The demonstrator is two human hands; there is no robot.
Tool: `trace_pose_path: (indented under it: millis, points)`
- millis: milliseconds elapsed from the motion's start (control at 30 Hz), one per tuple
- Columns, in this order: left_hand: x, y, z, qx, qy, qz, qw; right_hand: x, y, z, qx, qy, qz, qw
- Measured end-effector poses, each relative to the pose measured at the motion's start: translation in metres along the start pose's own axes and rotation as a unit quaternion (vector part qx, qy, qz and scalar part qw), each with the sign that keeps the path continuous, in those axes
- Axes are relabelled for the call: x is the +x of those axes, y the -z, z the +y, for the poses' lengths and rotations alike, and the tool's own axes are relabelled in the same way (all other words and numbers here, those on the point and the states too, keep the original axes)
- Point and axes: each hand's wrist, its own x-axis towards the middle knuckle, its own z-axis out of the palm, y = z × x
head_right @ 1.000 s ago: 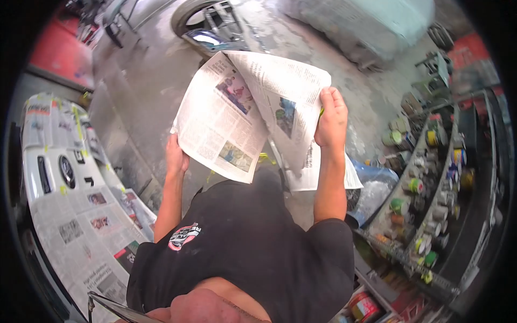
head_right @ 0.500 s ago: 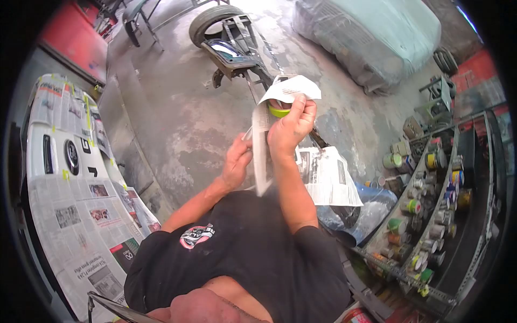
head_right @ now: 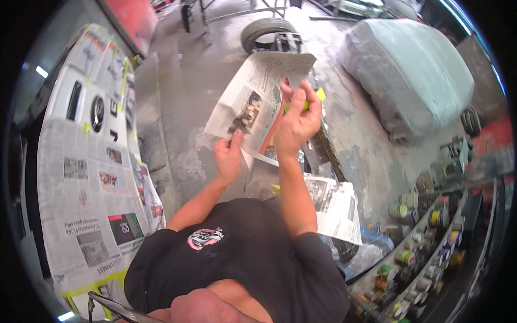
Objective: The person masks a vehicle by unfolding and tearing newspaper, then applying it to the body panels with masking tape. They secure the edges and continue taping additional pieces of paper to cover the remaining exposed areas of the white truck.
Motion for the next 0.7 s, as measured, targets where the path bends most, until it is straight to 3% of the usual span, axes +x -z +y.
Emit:
trace_pose_path:
  millis: [133,200,367,467,567,700]
  points:
    - [0.024,0.021,0.003,-0.230,0.030,0.009,0.973,-0.047,0.016,0.007,-0.182,0.025,-0.195,0.963]
    - [0.027,0.029,0.001,-0.246,0.016,0.016,0.969,-0.066,0.012,0.005,-0.233,0.070,-0.288,0.926]
    - [0.019,0.052,0.004,-0.207,0.004,-0.020,0.978,-0.086,-0.002,0.010,-0.241,0.082,-0.334,0.908]
    - [0.015,0.066,0.003,-0.253,0.005,-0.045,0.967,-0.086,-0.006,0.011,-0.235,0.058,-0.343,0.908]
    - [0.015,0.074,0.003,-0.165,-0.075,-0.086,0.980,-0.086,-0.009,0.012,-0.229,0.036,-0.355,0.906]
    - [0.014,0.078,0.004,-0.224,-0.054,-0.100,0.968,-0.087,-0.011,0.013,-0.228,0.035,-0.360,0.904]
